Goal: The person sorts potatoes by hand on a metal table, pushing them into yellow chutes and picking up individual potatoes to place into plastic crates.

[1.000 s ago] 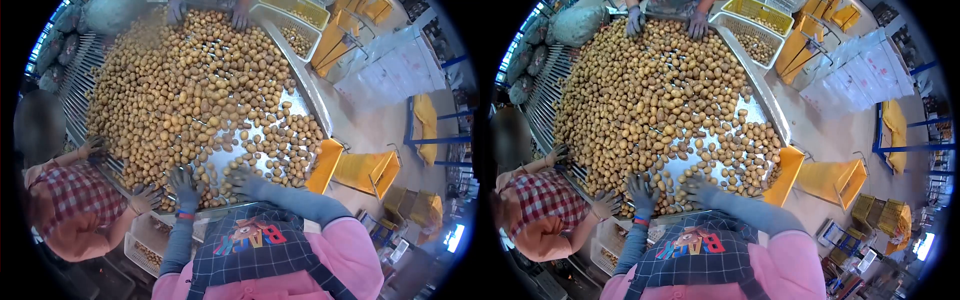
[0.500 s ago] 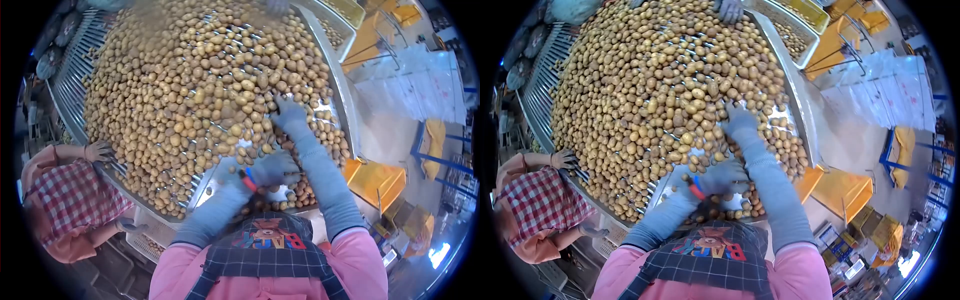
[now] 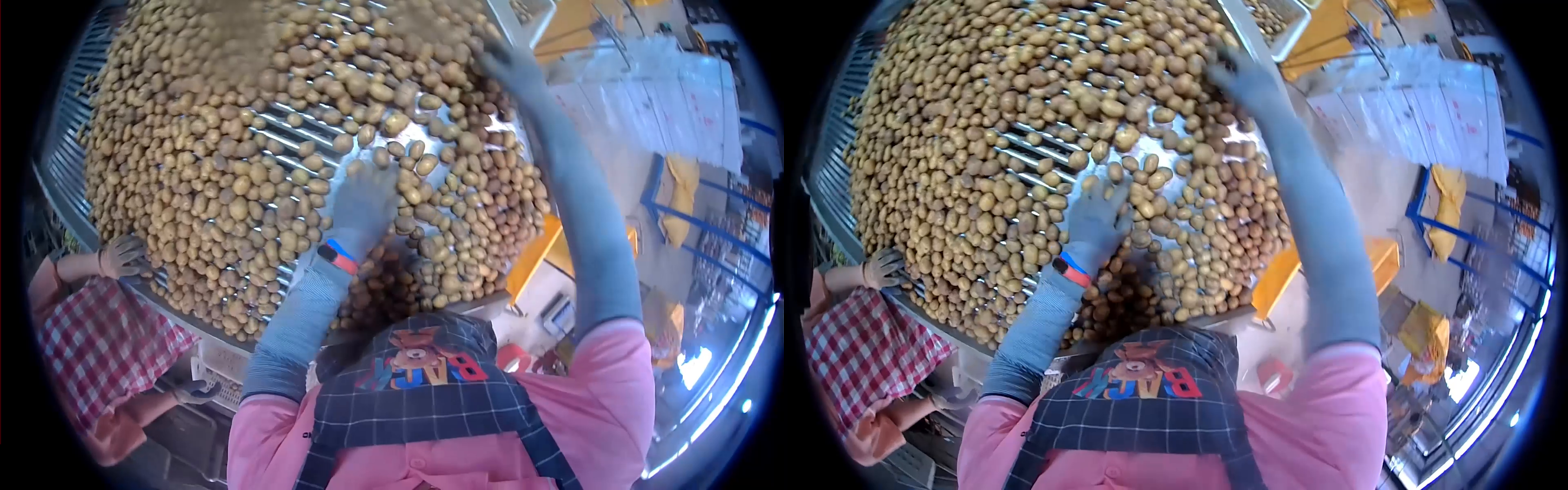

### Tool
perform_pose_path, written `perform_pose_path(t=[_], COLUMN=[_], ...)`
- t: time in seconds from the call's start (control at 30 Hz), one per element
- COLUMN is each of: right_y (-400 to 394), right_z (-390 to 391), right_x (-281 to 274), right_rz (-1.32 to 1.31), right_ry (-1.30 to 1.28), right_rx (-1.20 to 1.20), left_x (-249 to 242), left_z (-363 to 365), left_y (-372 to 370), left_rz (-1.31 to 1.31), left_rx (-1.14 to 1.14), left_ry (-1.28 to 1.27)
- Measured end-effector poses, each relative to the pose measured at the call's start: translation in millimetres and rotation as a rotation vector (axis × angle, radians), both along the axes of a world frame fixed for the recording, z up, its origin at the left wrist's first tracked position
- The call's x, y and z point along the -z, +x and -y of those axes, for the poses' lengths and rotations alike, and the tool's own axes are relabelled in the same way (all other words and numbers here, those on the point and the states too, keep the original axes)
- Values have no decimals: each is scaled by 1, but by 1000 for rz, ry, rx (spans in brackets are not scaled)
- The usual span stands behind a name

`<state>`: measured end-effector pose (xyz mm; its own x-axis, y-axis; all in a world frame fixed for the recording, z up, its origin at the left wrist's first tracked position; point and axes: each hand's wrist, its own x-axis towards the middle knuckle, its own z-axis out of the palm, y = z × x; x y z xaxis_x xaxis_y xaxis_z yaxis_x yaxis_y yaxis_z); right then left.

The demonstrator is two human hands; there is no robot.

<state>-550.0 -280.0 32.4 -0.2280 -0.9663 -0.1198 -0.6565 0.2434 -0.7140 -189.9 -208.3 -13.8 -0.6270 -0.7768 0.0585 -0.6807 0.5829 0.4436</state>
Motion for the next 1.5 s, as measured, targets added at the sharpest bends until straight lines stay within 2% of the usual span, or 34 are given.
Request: perform_pose_path(t=[0.03, 0.07, 0.1, 0.13, 0.17, 0.2, 0.23, 0.27, 0.3, 0.33, 0.4, 0.43, 0.47, 0.53, 0.6, 0.63, 0.67, 0.7, 0.73, 0.77, 0.8, 0.87, 0.93, 1.0, 1.07, 1.1, 1.13, 1.2, 1.27, 1.33, 1.37, 1.43, 1.47, 1.5], right_y=[-32, -32, 10, 37, 74, 101, 133, 153, 158, 159, 142, 125, 106, 75, 67, 81, 103, 132, 170, 204, 217, 212, 191, 188, 189, 203, 213, 232, 215, 194, 187, 169, 166, 169], right_z=[34, 47, 49, 63, 48, 28, 0, -28, -63, -92, -145, -163, -181, -207, -224, -234, -243, -252, -258, -270, -311, -343, -340, -326, -316, -306, -309, -324, -345, -362, -361, -349, -342, -330], right_x=[30, 33, 28, 48, 29, 45, 49, 43, 57, 47, 46, 47, 48, 56, 55, 55, 35, 5, -26, -36, 0, 13, 13, 10, 2, -3, 3, 24, 33, 38, 35, 26, 28, 30], right_rz=[-234, -73, -645, -689, -432, -542, -566, -679, -595, -411, -401, -449, -510, -624, -846, -937, -784, -627, -406, -428, -395, -469, -297, -245, -149, -145, -143, -338, -294, -133, -131, -108, -115, -149], right_ry=[-111, 107, 230, 312, 378, 131, 65, 155, -70, -115, -191, -149, -150, -164, -28, -92, -167, -235, 219, 501, 378, 234, 429, 343, 204, 285, 288, 380, 286, 216, 219, 383, 388, 141], right_rx=[22, -5, -4, 2, -48, -192, -188, -295, -332, -413, -521, -479, -459, -371, -7, 116, 49, -21, -182, -421, -545, -520, -376, -334, -242, -262, -254, -404, -388, -253, -257, -13, -10, 60], left_x=[1, 2, 4, 3, 3, 5, 8, 12, -8, -32, -49, -35, -47, -50, -46, -43, -40, -38, -39, -41, -44, -45, -41, -39, -41, -37, -36, -37, -33, -18, -15, -23, -28, -31], left_z=[-18, -32, -41, -45, -48, -52, -56, -62, -64, -65, -70, -75, -84, -105, -131, -143, -155, -168, -178, -184, -187, -181, -170, -156, -146, -146, -151, -156, -158, -163, -166, -168, -169, -170], left_y=[-3, -3, 3, 11, 22, 35, 56, 77, 89, 100, 142, 172, 186, 190, 190, 187, 178, 161, 144, 130, 117, 108, 105, 101, 94, 88, 82, 72, 81, 93, 98, 103, 102, 98], left_rz=[-76, -145, -250, -240, -239, -240, -399, -556, -650, -743, -752, -680, -681, -726, -691, -647, -648, -740, -829, -825, -845, -857, -616, -627, -686, -646, -642, -725, -645, -594, -621, -636, -651, -644], left_rx=[112, 220, 199, 217, 161, 94, -83, -263, -406, -553, -730, -734, -803, -876, -862, -856, -745, -781, -814, -807, -746, -661, -221, -266, -470, -506, -500, -489, -378, -327, -389, -458, -517, -560], left_ry=[127, 249, 378, 384, 242, 101, 262, 418, 524, 625, 715, 614, 681, 608, 729, 851, 821, 863, 905, 900, 981, 1060, 667, 756, 1093, 961, 965, 950, 901, 845, 899, 942, 982, 926])
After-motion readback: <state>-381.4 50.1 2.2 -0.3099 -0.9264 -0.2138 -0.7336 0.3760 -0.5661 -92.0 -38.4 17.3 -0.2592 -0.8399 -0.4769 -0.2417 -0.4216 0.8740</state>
